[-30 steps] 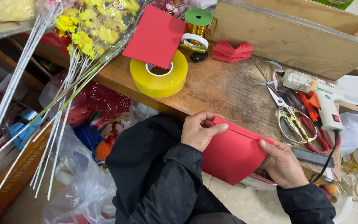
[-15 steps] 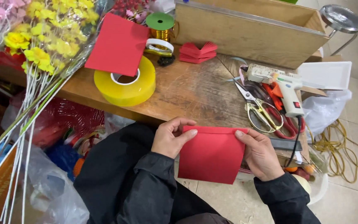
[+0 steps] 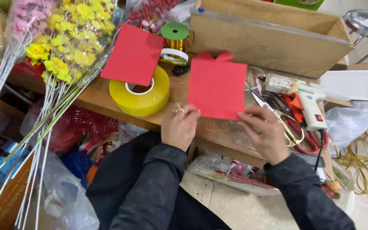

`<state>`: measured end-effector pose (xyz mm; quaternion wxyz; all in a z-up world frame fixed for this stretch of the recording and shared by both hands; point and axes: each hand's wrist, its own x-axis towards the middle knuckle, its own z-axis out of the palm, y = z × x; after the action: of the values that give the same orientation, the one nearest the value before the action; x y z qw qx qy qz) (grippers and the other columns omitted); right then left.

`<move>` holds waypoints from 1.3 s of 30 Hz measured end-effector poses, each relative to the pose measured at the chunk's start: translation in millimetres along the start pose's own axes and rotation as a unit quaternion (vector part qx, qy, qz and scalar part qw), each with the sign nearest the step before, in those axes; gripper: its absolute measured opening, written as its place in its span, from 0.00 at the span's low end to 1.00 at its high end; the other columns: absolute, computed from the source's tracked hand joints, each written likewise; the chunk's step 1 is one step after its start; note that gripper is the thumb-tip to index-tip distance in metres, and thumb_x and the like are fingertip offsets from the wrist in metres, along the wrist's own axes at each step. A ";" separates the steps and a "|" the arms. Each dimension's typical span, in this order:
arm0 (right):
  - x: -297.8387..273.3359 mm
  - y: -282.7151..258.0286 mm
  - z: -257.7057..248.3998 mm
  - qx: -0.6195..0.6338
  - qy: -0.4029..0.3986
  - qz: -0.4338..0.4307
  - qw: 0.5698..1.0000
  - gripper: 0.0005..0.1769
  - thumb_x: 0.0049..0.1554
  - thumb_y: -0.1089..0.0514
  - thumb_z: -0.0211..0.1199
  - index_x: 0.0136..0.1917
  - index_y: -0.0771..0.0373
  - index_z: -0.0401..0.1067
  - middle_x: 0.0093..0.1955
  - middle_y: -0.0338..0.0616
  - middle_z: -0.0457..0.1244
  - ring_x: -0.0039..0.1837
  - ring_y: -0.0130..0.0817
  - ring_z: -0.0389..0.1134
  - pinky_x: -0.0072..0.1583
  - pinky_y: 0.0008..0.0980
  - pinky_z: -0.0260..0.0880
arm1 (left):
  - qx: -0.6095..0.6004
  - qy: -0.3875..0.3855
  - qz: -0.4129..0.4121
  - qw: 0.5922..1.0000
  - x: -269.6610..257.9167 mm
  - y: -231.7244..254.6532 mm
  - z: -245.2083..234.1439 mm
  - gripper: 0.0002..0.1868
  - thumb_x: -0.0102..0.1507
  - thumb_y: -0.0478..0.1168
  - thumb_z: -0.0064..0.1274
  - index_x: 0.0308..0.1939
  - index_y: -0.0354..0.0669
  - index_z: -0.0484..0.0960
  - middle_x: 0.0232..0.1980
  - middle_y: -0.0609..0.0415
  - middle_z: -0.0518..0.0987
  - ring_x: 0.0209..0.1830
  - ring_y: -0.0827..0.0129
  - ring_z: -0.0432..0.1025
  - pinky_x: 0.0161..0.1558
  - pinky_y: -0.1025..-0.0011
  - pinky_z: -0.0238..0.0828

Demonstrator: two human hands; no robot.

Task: Folding a piece of red paper into an accordion shape for decorations.

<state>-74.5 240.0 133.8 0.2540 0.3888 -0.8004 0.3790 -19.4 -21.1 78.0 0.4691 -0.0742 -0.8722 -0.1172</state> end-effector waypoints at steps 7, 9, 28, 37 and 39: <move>-54.1 40.3 35.9 -0.047 -0.090 0.083 0.991 0.11 0.56 0.55 0.74 0.54 0.46 0.85 0.51 0.40 0.71 0.53 0.44 0.74 0.52 0.41 0.77 | -0.082 -0.076 -0.031 0.993 -61.8 2.9 44.8 0.11 0.69 0.46 0.52 0.33 0.54 0.85 0.36 0.62 0.74 0.42 0.61 0.70 0.42 0.64 0.64; -59.4 51.3 37.0 -0.014 -0.116 0.140 0.983 0.11 0.55 0.51 0.76 0.52 0.44 0.86 0.50 0.39 0.71 0.57 0.43 0.73 0.57 0.42 0.75 | -0.115 -0.092 -0.019 0.989 -48.2 12.7 31.3 0.12 0.69 0.44 0.57 0.32 0.48 0.87 0.34 0.59 0.72 0.40 0.63 0.66 0.44 0.66 0.58; -1.3 38.9 45.2 -0.028 -0.268 0.427 0.863 0.14 0.48 0.45 0.73 0.49 0.42 0.86 0.45 0.38 0.73 0.57 0.43 0.74 0.59 0.44 0.72 | -0.038 -0.148 -0.031 0.988 -70.0 8.9 69.9 0.12 0.70 0.49 0.46 0.51 0.63 0.85 0.50 0.60 0.76 0.60 0.62 0.69 0.62 0.60 0.60; -23.5 48.2 44.9 -0.028 -0.255 0.383 0.888 0.14 0.51 0.45 0.74 0.52 0.41 0.85 0.48 0.39 0.73 0.56 0.44 0.74 0.58 0.43 0.72 | 0.025 -0.203 -0.078 0.976 -69.6 93.9 31.6 0.39 0.73 0.64 0.34 0.72 0.35 0.72 0.76 0.34 0.68 0.81 0.38 0.55 0.79 0.43 0.41; -47.0 56.0 42.6 -0.071 -0.161 0.202 0.964 0.18 0.55 0.51 0.74 0.60 0.46 0.83 0.55 0.48 0.69 0.55 0.55 0.72 0.54 0.50 0.73 | 0.027 -0.249 -0.086 0.964 -68.4 92.8 30.9 0.42 0.73 0.66 0.30 0.76 0.36 0.66 0.80 0.34 0.62 0.83 0.39 0.50 0.81 0.43 0.35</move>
<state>-98.2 248.9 53.0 0.0671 0.2564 -0.9173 0.2973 15.6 75.3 16.9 0.2275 -0.0129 -0.9672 -0.1120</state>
